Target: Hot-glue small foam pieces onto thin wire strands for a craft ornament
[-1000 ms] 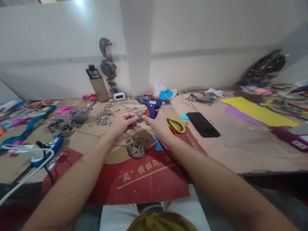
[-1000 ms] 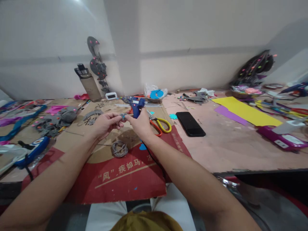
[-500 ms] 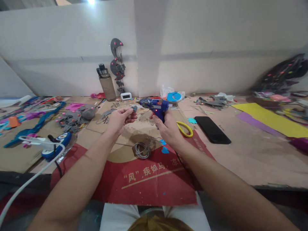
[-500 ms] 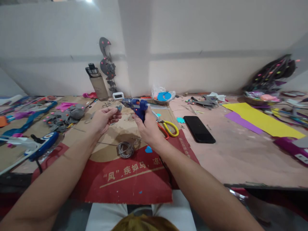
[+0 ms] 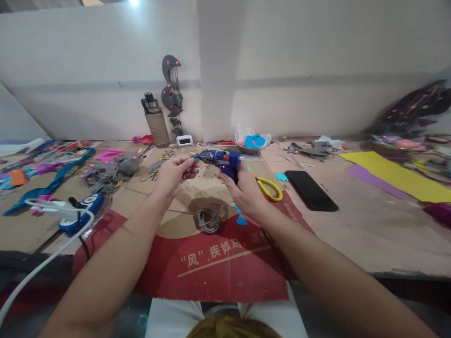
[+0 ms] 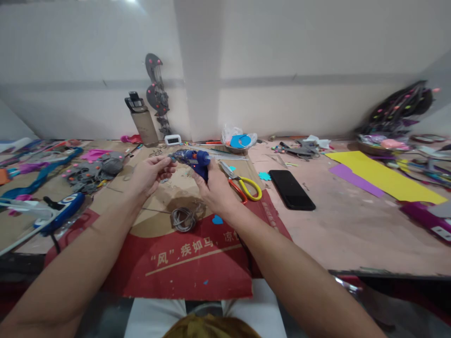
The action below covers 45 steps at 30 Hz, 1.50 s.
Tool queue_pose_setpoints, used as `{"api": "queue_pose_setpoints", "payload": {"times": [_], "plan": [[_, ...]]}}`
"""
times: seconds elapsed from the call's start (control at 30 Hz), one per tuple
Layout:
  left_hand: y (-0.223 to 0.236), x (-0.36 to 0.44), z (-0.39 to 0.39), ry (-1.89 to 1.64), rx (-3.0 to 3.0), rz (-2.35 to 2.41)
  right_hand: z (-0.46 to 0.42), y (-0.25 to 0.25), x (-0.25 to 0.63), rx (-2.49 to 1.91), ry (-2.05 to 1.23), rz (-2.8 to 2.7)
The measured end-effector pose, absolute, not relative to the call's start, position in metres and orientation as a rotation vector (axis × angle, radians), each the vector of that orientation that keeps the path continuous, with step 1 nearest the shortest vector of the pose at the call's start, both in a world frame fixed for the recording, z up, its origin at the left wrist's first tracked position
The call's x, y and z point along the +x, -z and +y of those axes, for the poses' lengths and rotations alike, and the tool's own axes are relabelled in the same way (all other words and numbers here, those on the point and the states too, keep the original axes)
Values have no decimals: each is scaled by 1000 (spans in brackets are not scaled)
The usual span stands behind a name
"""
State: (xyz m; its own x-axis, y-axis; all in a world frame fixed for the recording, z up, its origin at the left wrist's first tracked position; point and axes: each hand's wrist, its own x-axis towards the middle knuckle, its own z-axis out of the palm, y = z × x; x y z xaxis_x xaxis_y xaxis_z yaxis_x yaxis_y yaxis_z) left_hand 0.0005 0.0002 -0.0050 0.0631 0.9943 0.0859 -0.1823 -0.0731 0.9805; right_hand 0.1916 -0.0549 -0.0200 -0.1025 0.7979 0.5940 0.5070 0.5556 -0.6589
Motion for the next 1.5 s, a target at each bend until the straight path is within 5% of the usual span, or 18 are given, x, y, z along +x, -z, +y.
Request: {"api": "queue_pose_setpoints", "payload": {"times": [1.5], "plan": [[4,1,-2,-1300,1321,1059,-58,19,189,-1182,-286,-1804]]}}
